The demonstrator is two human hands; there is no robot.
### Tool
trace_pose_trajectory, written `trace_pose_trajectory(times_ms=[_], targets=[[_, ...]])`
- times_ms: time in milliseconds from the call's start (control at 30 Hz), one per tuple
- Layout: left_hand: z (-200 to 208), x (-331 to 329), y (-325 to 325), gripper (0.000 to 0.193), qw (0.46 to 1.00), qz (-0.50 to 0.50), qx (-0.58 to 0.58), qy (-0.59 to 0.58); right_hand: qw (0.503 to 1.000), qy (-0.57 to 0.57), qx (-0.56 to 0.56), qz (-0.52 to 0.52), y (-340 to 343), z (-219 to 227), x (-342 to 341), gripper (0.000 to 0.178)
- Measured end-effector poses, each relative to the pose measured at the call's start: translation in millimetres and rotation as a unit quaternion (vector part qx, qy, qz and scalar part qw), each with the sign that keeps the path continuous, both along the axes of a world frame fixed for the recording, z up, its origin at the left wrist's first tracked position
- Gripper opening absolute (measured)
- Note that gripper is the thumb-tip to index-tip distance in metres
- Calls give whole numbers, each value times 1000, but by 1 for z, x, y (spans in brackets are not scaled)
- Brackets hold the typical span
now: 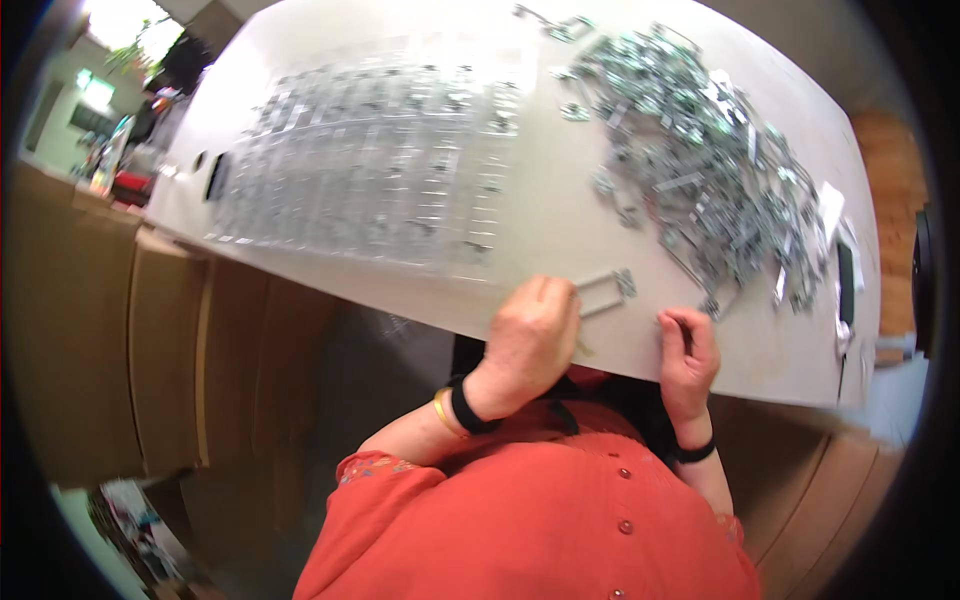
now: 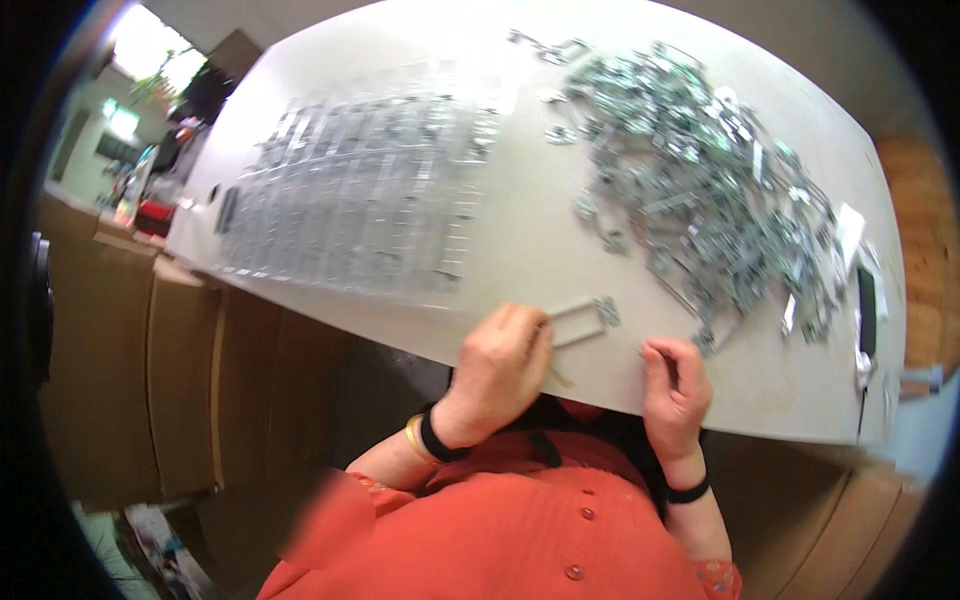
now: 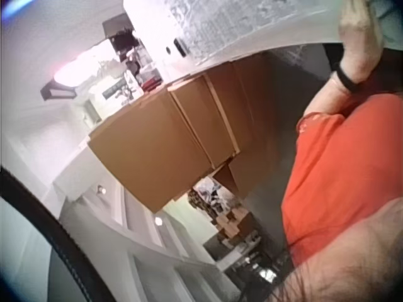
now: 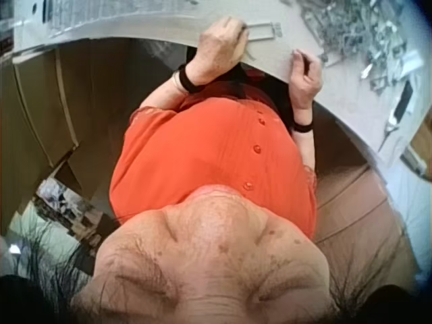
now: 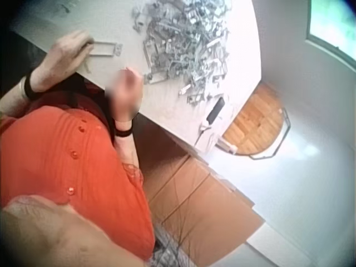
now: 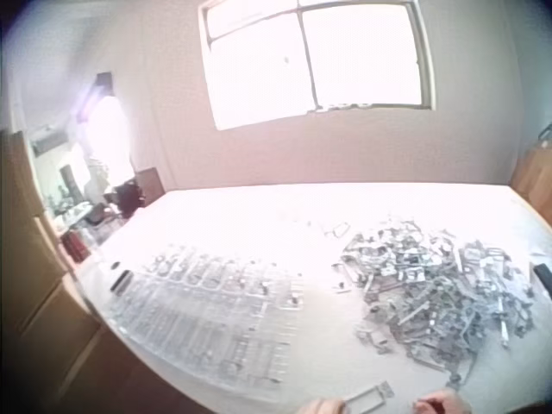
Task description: The person assembles small metal hardware components by hand, inserting a pin into a bracket and placing the finished unit into a clear plastic tray. The person repeats this process multiple times, moving from a pile of loose parts to the organized tray.
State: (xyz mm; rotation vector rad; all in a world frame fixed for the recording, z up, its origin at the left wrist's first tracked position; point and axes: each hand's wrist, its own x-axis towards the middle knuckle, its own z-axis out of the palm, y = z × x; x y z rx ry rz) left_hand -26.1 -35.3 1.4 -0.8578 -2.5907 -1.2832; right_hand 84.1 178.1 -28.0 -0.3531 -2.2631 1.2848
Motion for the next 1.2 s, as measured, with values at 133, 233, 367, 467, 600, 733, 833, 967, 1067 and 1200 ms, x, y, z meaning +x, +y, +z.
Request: trace_pose_trajectory(times_ms=[133,233,367,467,600,733,833,967,1067,1200], targets=[[-8,-2,5,6,1000,-26,6,-12,999,-11,-48,13,4,-5,6,7],[5,3,-1,6,998,-45,28,-26,996,-22,-80,26,6,-5,6,9],[50,-1,-20,8,995,-44,92,2,993,-14,-110,42,10,-10,5,10],[79,-16,-50,7,991,5,124,45,994,-15,-101,47,14,-10,4,10],[110,-42,-105,5,982,165,90,34,991,-23,-115,59,15,-5,3,9],[123,-77,-165,12,937,336,84,50,992,-43,-100,57,17,-5,4,8],[127,-104,-212,17,909,408,73,49,992,-52,-102,60,18,-5,1,8],[106,-146,-256,17,890,448,71,54,992,-48,-104,51,17,-3,-5,7],[91,-167,-264,17,888,453,38,63,994,-46,-91,45,16,-5,-9,7],[77,-187,-266,18,887,452,-28,90,995,-44,-90,28,13,-7,-11,7]])
